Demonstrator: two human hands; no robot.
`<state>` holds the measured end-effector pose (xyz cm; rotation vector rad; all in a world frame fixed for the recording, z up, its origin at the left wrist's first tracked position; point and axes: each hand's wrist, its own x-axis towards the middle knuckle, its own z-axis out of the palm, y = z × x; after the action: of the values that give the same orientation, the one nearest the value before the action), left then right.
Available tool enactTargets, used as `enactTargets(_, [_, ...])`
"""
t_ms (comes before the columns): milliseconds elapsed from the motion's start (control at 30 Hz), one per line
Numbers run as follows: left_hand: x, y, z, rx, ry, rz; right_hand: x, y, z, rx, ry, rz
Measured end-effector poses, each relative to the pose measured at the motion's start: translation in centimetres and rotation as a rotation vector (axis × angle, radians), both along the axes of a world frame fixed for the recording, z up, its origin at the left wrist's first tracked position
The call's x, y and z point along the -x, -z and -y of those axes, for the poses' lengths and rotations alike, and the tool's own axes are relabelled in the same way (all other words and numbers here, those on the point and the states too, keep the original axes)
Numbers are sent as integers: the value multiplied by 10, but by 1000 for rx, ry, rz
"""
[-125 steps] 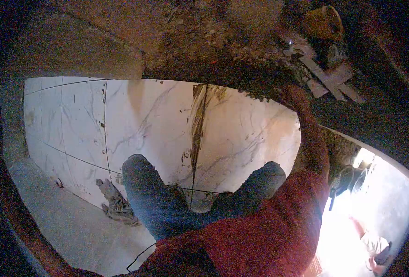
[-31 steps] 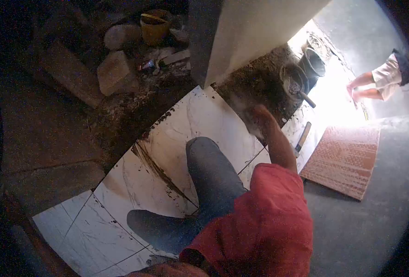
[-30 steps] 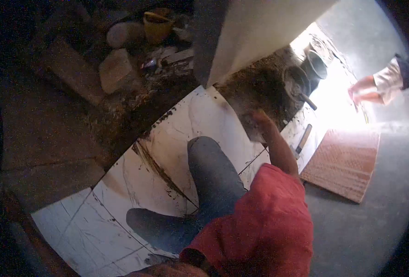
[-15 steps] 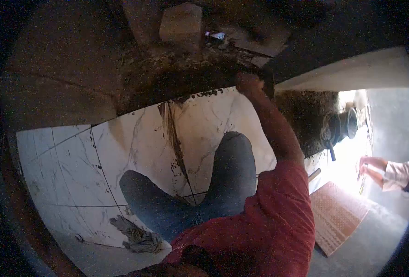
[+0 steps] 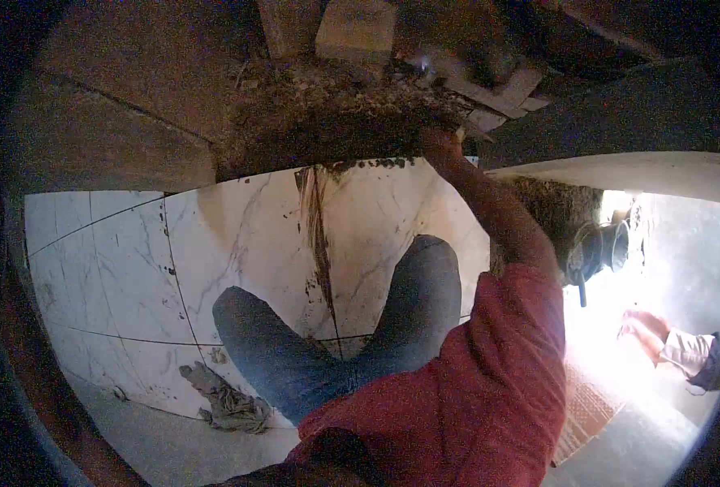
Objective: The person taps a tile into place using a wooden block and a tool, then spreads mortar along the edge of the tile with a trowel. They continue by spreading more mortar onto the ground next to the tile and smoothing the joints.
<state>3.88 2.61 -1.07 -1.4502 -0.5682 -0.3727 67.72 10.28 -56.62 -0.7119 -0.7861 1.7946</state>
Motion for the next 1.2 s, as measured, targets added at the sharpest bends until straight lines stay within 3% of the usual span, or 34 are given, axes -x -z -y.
enactTargets(33, [-2, -1, 5, 15, -18, 18, 2, 5, -5, -361, 69, 552])
enactTargets(133, [-11, -1, 10, 62, -57, 66, 22, 23, -10, -190, 125, 744])
enactTargets(167, [-11, 3, 9, 84, -71, 88, 32, 12, 1, -827, 153, 1433])
enactTargets(233, [2, 0, 3, 76, -44, 54, 44, -75, 33, -1594, -170, 2243])
enactTargets(267, [7, -2, -2, 49, -13, 14, 36, -82, 22, -1592, -184, 2246])
enactTargets(333, [4, 0, -5, 4, 23, -6, 8, -89, -18, -758, -854, 2314])
enactTargets(367, [0, -1, -6, -39, 64, -37, -3, -88, -23, -764, -860, 2311])
enactTargets(400, [-3, -1, -5, -39, 57, -41, -10, -87, -28, -871, -462, 2333])
enactTargets(467, [-5, -1, -7, -56, 85, -36, -13, -79, -26, -952, -65, 2304])
enactTargets(600, [6, -6, -8, -20, 97, -125, -3, -58, 3, -1274, 177, 1825])
enactTargets(667, [2, -5, 1, 43, -22, -52, -15, -59, 4, -1330, 223, 1703])
enactTargets(767, [11, -3, -3, 56, -50, 1, -35, -96, -25, -999, -663, 2422])
enactTargets(800, [11, -3, -2, 59, -71, 16, -36, -93, -27, -1005, -661, 2425])
enactTargets(833, [11, -2, -1, 61, -92, 28, -34, -90, -26, -740, -596, 2428])
enactTargets(900, [13, -1, 1, 64, -134, 48, -31, -96, -28, -481, -545, 2405])
enactTargets(967, [16, 0, -4, 60, -167, 58, -41, -115, -34, -426, -736, 2055])
enactTargets(1000, [22, 0, -7, 58, -193, 70, -49, -106, -37, -422, -755, 2055])
enactTargets(1067, [36, -7, -9, 33, -327, 99, -51, -90, -49, -840, -498, 2323])
enactTargets(1100, [44, -10, -12, 12, -445, 110, -50, -83, -44, -965, -516, 2443])
enactTargets(1167, [60, -17, -15, -63, -728, 97, -70, -5, -65, -936, -566, 2430])
enactTargets(1200, [66, -18, -17, -73, -819, 86, -46, -19, -52, -851, -653, 2432])
